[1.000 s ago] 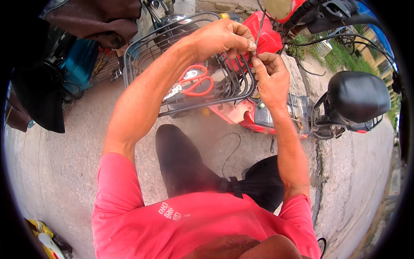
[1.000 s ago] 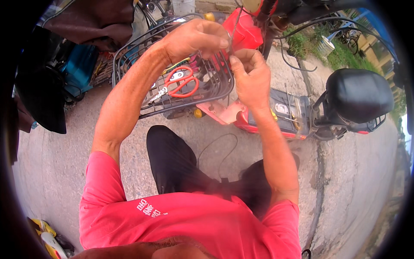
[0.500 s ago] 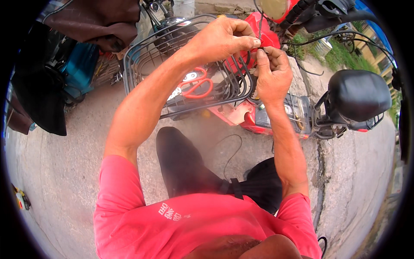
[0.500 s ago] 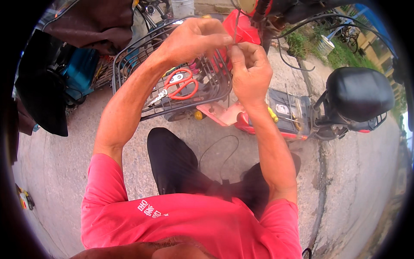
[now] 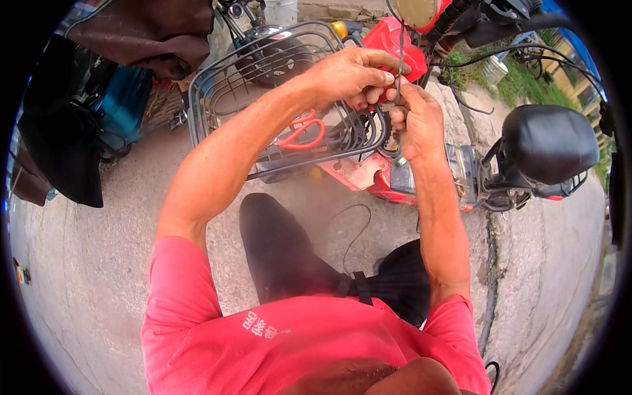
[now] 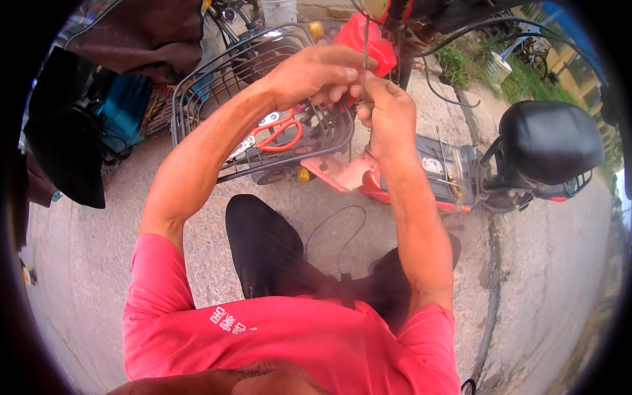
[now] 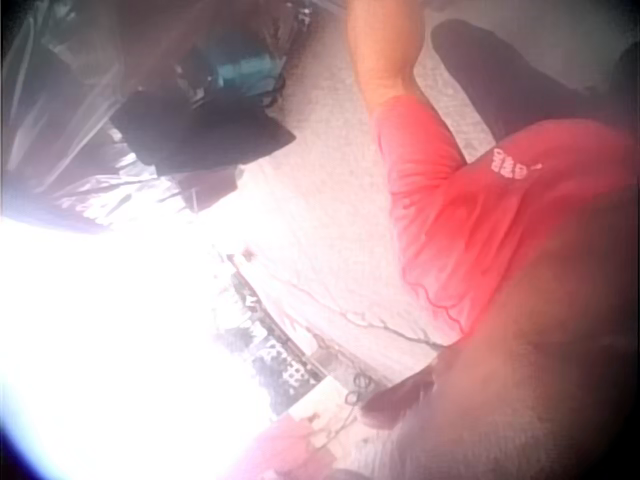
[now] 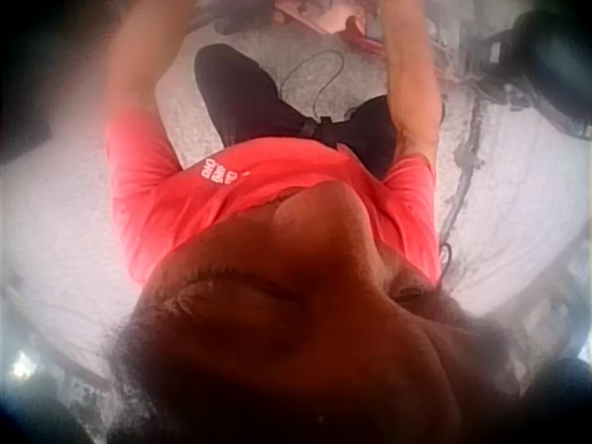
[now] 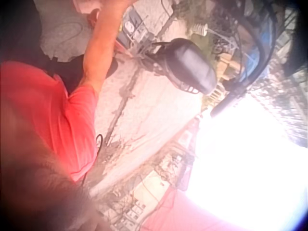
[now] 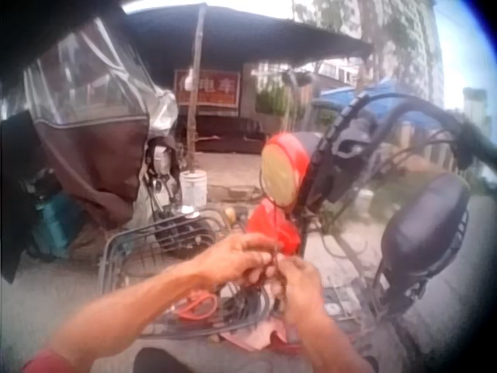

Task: The person searches through a red plastic bag for mechanical components and then works on the front wiring and handlebar assembly of a red electric scooter.

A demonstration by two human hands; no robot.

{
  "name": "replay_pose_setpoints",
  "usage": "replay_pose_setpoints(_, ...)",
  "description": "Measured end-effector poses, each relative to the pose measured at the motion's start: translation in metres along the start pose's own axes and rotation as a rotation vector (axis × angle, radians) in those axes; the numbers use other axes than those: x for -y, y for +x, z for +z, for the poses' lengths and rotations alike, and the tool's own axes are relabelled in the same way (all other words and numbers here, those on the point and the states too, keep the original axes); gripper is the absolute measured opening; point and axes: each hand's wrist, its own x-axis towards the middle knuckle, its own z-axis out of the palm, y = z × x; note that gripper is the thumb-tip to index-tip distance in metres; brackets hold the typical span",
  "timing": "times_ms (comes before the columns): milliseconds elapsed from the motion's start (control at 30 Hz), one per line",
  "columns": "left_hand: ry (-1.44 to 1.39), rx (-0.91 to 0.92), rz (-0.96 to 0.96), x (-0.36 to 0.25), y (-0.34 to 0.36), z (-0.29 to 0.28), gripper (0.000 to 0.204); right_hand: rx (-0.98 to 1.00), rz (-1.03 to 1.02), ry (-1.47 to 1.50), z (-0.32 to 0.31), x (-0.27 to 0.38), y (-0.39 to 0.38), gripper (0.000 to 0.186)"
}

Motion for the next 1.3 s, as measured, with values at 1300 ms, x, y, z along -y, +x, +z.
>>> replay_pose_setpoints(1300,0.530,-0.248,0.330,-0.034,-0.021,0.009,0.021,-0.211,-0.870,-0.573,0.019,-0.003,0.004,0.023)
